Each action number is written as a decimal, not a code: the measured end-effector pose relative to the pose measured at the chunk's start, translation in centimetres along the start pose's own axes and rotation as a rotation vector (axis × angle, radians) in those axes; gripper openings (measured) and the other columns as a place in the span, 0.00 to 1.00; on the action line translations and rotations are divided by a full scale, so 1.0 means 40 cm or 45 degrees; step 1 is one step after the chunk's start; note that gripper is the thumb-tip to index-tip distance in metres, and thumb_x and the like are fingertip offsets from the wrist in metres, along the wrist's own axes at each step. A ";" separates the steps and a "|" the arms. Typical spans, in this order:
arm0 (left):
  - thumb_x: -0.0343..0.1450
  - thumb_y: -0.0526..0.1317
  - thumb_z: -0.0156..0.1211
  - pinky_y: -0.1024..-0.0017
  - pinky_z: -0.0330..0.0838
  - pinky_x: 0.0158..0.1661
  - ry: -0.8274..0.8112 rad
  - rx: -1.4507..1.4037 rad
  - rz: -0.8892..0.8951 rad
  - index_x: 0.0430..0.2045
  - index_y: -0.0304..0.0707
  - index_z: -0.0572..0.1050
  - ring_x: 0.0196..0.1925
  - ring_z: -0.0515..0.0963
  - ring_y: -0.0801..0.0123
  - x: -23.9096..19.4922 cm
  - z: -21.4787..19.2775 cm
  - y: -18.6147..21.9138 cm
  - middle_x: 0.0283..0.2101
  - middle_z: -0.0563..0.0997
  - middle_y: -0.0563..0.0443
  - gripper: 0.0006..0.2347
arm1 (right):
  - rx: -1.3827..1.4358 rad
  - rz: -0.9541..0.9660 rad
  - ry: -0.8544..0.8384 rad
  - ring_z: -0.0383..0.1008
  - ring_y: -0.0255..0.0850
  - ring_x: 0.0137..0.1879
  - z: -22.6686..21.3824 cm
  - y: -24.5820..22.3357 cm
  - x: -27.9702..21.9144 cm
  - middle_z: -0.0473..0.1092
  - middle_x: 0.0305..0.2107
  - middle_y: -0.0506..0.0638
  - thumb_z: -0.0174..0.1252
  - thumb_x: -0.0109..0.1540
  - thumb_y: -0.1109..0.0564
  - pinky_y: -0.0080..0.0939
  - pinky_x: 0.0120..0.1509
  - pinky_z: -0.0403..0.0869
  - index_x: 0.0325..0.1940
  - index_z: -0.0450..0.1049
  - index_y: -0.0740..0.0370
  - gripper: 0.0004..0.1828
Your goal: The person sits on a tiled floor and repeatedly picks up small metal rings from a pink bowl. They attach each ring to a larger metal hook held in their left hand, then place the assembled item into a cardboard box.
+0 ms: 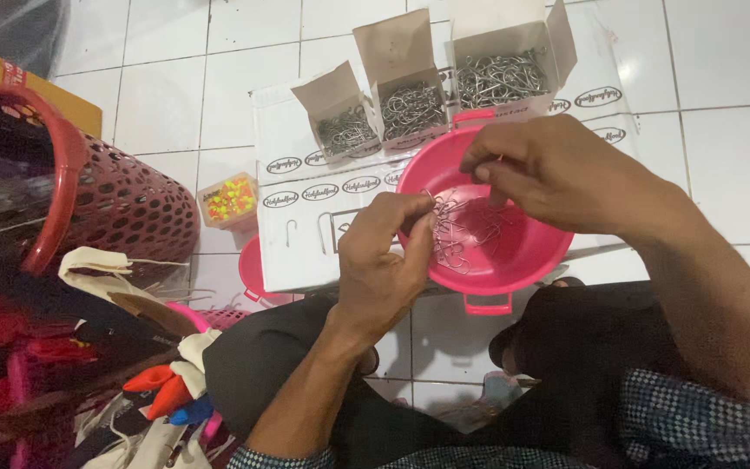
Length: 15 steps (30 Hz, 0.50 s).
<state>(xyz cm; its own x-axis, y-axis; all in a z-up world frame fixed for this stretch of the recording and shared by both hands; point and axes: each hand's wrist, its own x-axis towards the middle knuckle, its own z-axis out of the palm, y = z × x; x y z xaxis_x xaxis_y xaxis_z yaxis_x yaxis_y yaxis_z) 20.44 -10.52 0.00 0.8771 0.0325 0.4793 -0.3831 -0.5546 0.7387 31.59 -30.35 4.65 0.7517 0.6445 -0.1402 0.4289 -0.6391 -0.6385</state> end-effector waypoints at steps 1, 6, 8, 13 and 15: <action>0.73 0.31 0.58 0.67 0.71 0.41 -0.006 -0.001 0.000 0.37 0.36 0.77 0.34 0.77 0.64 0.001 0.001 0.002 0.36 0.80 0.49 0.03 | 0.004 0.004 0.001 0.75 0.37 0.35 0.009 0.012 0.002 0.79 0.29 0.42 0.51 0.66 0.56 0.40 0.42 0.66 0.43 0.78 0.50 0.09; 0.73 0.28 0.56 0.68 0.72 0.39 -0.033 -0.016 0.032 0.37 0.33 0.77 0.34 0.77 0.65 0.007 0.002 0.008 0.35 0.80 0.48 0.04 | -0.002 -0.307 0.020 0.80 0.45 0.44 0.028 0.028 -0.002 0.81 0.42 0.47 0.51 0.64 0.58 0.45 0.47 0.73 0.54 0.78 0.54 0.16; 0.73 0.30 0.56 0.68 0.73 0.40 -0.044 -0.008 0.008 0.38 0.34 0.77 0.36 0.79 0.64 0.001 0.004 0.001 0.36 0.81 0.48 0.04 | 0.004 -0.374 0.030 0.80 0.46 0.45 0.033 0.031 -0.003 0.80 0.43 0.49 0.51 0.65 0.59 0.46 0.48 0.73 0.55 0.77 0.56 0.16; 0.73 0.31 0.56 0.69 0.72 0.42 -0.038 -0.005 -0.007 0.39 0.36 0.78 0.36 0.79 0.65 -0.002 0.009 -0.001 0.36 0.81 0.49 0.05 | -0.054 -0.321 -0.118 0.76 0.50 0.53 0.037 0.010 0.003 0.77 0.51 0.51 0.47 0.65 0.59 0.54 0.53 0.72 0.60 0.74 0.54 0.20; 0.74 0.33 0.57 0.74 0.72 0.38 -0.023 -0.103 -0.090 0.40 0.37 0.78 0.36 0.78 0.71 -0.003 0.008 0.003 0.37 0.82 0.52 0.05 | -0.010 -0.209 -0.298 0.76 0.44 0.47 0.033 -0.003 0.004 0.79 0.40 0.44 0.50 0.64 0.59 0.48 0.50 0.70 0.60 0.74 0.45 0.21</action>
<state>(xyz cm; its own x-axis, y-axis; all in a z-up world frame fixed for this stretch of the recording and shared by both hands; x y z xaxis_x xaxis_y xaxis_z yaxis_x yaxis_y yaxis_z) 20.39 -10.86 -0.12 0.9076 0.0534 0.4165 -0.3418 -0.4823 0.8066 31.00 -29.59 3.69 0.5358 0.8186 -0.2069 0.5398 -0.5205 -0.6616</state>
